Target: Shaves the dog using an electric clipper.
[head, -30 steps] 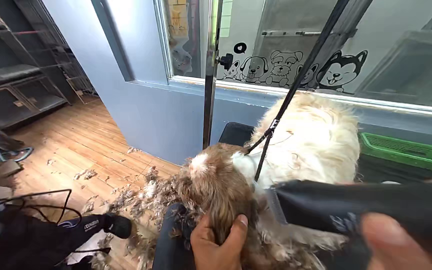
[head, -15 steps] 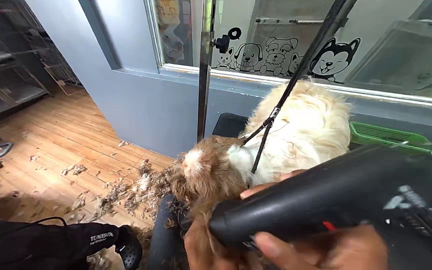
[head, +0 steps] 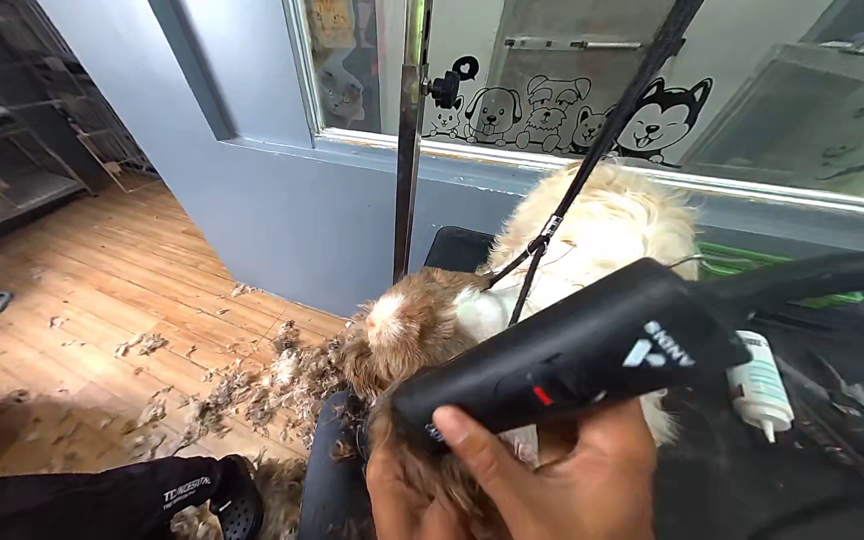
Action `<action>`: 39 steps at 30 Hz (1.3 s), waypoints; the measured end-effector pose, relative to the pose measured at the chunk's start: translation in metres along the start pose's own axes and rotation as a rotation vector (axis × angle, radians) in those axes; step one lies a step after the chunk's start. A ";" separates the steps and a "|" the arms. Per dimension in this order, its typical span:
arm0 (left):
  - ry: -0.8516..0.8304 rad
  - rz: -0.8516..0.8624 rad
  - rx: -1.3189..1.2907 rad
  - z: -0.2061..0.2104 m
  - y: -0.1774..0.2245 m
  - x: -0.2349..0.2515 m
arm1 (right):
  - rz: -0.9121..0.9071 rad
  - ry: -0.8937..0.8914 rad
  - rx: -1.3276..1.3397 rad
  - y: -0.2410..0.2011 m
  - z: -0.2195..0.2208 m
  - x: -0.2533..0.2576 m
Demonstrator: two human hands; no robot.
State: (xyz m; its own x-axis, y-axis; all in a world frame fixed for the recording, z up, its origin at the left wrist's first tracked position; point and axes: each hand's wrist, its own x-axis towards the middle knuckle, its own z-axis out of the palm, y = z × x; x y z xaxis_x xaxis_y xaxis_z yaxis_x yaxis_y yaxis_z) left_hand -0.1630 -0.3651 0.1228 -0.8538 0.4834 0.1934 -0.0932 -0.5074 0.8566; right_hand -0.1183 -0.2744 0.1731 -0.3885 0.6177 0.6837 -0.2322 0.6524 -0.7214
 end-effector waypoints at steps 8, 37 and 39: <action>-0.086 -0.025 -0.002 -0.013 -0.001 0.006 | -0.145 0.223 -0.151 -0.010 -0.029 0.034; -0.159 -0.044 0.092 -0.011 0.007 -0.004 | -0.005 -0.011 0.129 -0.002 -0.062 0.018; -0.182 -0.059 0.144 -0.010 0.011 -0.004 | -0.021 0.029 0.046 0.000 -0.071 0.022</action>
State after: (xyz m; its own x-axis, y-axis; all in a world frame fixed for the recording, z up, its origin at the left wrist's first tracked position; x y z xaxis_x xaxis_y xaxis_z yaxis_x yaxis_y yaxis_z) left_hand -0.1661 -0.3801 0.1267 -0.7413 0.6366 0.2125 -0.0556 -0.3738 0.9259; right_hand -0.0636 -0.2304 0.1961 -0.3571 0.6170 0.7012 -0.2807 0.6451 -0.7106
